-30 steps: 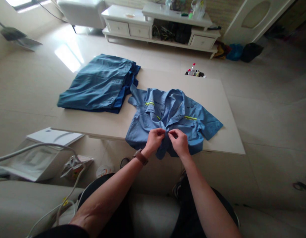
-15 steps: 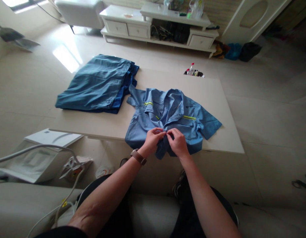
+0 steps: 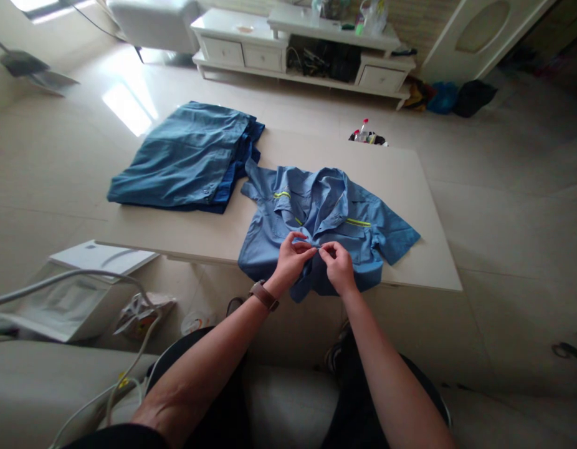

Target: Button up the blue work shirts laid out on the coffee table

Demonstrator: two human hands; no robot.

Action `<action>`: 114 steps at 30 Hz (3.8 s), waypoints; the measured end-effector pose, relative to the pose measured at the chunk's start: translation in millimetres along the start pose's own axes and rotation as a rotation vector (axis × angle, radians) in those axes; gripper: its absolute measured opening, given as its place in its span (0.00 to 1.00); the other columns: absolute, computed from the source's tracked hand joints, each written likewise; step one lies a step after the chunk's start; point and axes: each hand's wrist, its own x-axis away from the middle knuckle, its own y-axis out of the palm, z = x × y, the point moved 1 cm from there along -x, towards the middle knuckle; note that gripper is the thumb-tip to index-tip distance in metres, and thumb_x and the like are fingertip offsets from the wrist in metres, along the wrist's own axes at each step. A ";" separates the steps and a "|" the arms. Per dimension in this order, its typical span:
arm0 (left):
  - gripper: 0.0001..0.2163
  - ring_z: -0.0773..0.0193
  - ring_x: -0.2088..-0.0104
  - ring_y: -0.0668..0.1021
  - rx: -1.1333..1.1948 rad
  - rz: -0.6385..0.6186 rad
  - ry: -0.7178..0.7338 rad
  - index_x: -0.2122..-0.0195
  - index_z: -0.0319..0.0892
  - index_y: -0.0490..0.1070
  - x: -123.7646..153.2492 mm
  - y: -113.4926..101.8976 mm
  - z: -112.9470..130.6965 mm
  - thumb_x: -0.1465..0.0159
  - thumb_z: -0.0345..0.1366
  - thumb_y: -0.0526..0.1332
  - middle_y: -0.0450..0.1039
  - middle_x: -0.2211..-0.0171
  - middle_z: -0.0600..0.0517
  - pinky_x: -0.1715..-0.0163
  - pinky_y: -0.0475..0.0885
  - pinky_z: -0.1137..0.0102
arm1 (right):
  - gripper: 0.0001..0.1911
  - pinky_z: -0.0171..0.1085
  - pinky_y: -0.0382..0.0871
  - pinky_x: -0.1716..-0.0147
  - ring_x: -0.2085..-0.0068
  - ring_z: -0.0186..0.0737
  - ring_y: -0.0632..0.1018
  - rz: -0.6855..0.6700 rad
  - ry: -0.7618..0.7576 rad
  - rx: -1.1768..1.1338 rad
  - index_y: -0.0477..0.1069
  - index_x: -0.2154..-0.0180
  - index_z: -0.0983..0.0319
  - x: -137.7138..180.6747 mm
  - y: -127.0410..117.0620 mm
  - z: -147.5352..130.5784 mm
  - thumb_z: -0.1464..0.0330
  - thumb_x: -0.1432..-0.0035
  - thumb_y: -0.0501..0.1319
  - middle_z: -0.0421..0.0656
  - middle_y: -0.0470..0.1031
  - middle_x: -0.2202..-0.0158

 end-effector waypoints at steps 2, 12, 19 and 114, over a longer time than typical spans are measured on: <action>0.24 0.71 0.73 0.77 -0.057 -0.034 0.023 0.59 0.43 0.64 -0.8 0.1 0.3 0.52 0.36 0.76 0.75 0.73 0.59 0.70 0.69 0.76 | 0.14 0.41 0.68 0.60 0.64 0.43 0.75 -0.005 0.085 -0.083 0.72 0.68 0.60 -3.0 0.4 6.8 0.56 0.49 0.65 0.42 0.76 0.69; 0.20 0.72 0.69 0.75 -0.361 -0.146 0.204 0.55 0.43 0.66 -1.7 -3.7 2.7 0.49 0.23 0.65 0.73 0.68 0.57 0.66 0.70 0.76 | 0.16 0.38 0.61 0.64 0.68 0.37 0.69 -0.025 0.266 -0.252 0.71 0.73 0.60 -5.3 3.1 15.1 0.56 0.59 0.69 0.37 0.71 0.74; 0.22 0.71 0.69 0.74 -0.517 -0.133 0.249 0.56 0.44 0.67 2.8 -5.4 7.4 0.52 0.20 0.60 0.72 0.69 0.58 0.66 0.70 0.75 | 0.19 0.38 0.63 0.65 0.68 0.39 0.69 -0.075 0.169 -0.136 0.71 0.72 0.60 -8.6 -4.0 13.7 0.51 0.51 0.65 0.39 0.71 0.74; 0.08 0.65 0.69 0.78 -0.958 0.026 0.204 0.55 0.44 0.77 -5.9 -2.5 18.2 0.35 0.31 0.62 0.79 0.69 0.53 0.65 0.69 0.71 | 0.16 0.38 0.70 0.61 0.65 0.38 0.75 0.180 0.044 -0.248 0.69 0.59 0.59 -12.3 5.3 1.9 0.65 0.52 0.65 0.38 0.72 0.66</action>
